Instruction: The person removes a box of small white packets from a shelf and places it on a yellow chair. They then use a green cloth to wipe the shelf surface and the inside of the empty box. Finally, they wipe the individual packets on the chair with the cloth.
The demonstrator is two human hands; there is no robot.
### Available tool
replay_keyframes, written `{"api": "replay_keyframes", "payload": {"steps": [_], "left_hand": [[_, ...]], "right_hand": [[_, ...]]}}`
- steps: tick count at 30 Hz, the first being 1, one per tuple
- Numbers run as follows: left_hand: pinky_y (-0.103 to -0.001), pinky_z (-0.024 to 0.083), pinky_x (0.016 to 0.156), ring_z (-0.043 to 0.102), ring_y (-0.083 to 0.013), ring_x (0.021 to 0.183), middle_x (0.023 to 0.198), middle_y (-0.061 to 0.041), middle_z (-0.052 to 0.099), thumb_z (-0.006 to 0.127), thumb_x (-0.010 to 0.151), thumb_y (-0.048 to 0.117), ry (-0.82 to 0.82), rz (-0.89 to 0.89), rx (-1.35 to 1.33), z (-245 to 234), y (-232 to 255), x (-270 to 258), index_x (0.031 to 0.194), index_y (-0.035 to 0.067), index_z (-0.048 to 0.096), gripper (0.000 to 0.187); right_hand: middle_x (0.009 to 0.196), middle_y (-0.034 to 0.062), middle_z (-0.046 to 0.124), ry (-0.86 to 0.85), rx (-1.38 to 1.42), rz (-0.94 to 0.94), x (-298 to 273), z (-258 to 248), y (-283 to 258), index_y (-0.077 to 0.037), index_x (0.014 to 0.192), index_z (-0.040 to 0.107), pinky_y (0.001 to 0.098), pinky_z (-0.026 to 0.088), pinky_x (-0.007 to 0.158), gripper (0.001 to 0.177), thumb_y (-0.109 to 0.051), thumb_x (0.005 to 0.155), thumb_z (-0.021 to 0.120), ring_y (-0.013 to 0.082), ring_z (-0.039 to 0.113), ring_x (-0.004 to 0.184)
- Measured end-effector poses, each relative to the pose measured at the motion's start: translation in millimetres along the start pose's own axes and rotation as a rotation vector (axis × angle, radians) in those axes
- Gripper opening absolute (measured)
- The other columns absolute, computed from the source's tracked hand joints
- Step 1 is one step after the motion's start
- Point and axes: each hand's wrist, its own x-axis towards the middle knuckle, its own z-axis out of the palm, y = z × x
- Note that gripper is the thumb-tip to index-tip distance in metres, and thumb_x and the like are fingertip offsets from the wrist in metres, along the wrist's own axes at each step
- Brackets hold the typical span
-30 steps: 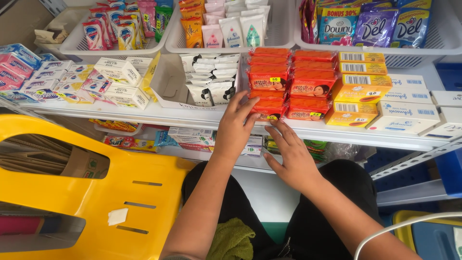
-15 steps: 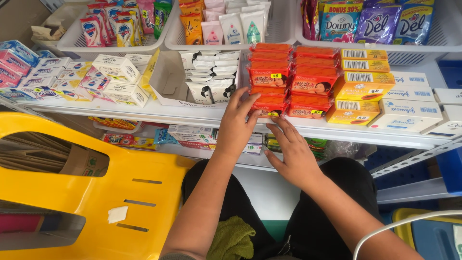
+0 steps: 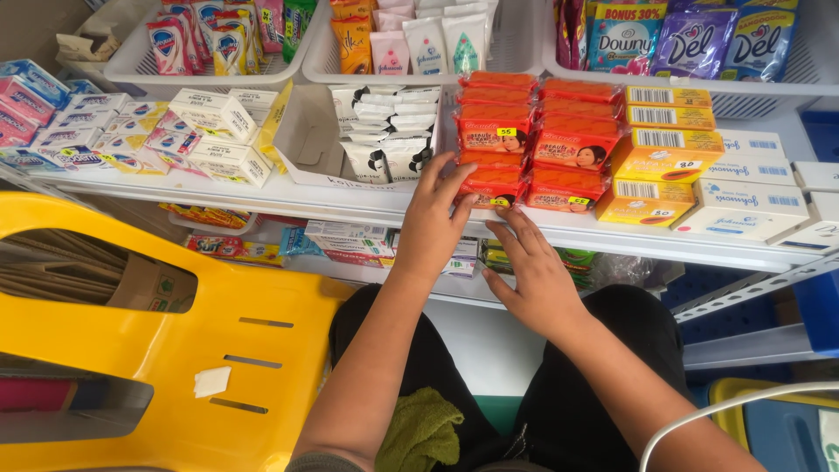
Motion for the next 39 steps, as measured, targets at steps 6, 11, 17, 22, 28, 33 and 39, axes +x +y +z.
{"api": "replay_keyframes", "payload": {"steps": [6,11,17,22,28,33,39], "left_hand": [[-0.050,0.058,0.101,0.058,-0.0472,0.130,0.150,-0.021,0.044,0.071,0.095,0.010,-0.016,0.020,0.013,-1,6,-5,0.143,0.018,0.055,0.052],[-0.052,0.056,0.104,0.051,-0.0489,0.136,0.154,-0.022,0.039,0.072,0.094,0.009,-0.031,0.018,0.026,0,8,-9,0.148,0.017,0.050,0.060],[-0.052,0.054,0.106,0.047,-0.0481,0.140,0.158,-0.023,0.034,0.071,0.093,0.007,-0.039,0.001,-0.003,-2,12,-10,0.154,0.016,0.042,0.068],[-0.054,0.053,0.107,0.045,-0.0494,0.141,0.158,-0.025,0.033,0.070,0.093,0.006,-0.049,-0.007,-0.016,-15,19,-19,0.155,0.015,0.041,0.070],[-0.043,0.052,0.107,0.056,-0.0320,0.130,0.144,-0.010,0.049,0.072,0.091,0.009,0.182,-0.018,-0.145,-51,0,-43,0.138,0.018,0.060,0.050],[-0.037,0.049,0.095,0.051,-0.0278,0.114,0.135,-0.012,0.043,0.078,0.087,0.003,0.561,-0.468,-0.229,-102,-61,-50,0.142,0.012,0.050,0.063],[-0.042,0.057,0.088,0.065,-0.0319,0.106,0.110,-0.014,0.066,0.079,0.091,0.041,0.456,-0.629,0.045,-135,-104,-19,0.128,0.008,0.061,0.053]], "right_hand": [[0.162,0.0130,0.039,0.017,-0.017,-0.044,-2,0,-3,-0.012,0.152,0.050,0.0523,0.044,0.108,0.068,-0.026,0.089,0.070,0.0357,0.029,0.154],[0.164,0.0112,0.037,0.003,0.001,-0.036,-3,2,1,-0.013,0.153,0.049,0.0516,0.042,0.109,0.069,-0.027,0.089,0.071,0.0338,0.026,0.155],[0.164,0.0111,0.036,-0.016,0.018,-0.012,-3,0,1,-0.013,0.152,0.050,0.0506,0.039,0.113,0.068,-0.029,0.090,0.070,0.0331,0.025,0.155],[0.163,0.0136,0.038,-0.005,0.022,-0.039,-7,2,1,-0.011,0.151,0.051,0.0513,0.038,0.114,0.066,-0.028,0.090,0.070,0.0352,0.027,0.154],[0.165,0.0091,0.036,0.086,-0.076,-0.119,-12,16,12,-0.013,0.151,0.051,0.0484,0.043,0.110,0.070,-0.033,0.086,0.071,0.0303,0.030,0.154],[0.167,0.0067,0.038,0.148,-0.196,-0.151,-16,25,16,-0.014,0.145,0.058,0.0444,0.046,0.110,0.066,-0.034,0.084,0.073,0.0283,0.033,0.154],[0.171,0.0010,0.032,0.109,-0.301,-0.049,-15,35,14,-0.020,0.148,0.056,0.0418,0.045,0.113,0.067,-0.041,0.086,0.069,0.0231,0.025,0.160]]}}
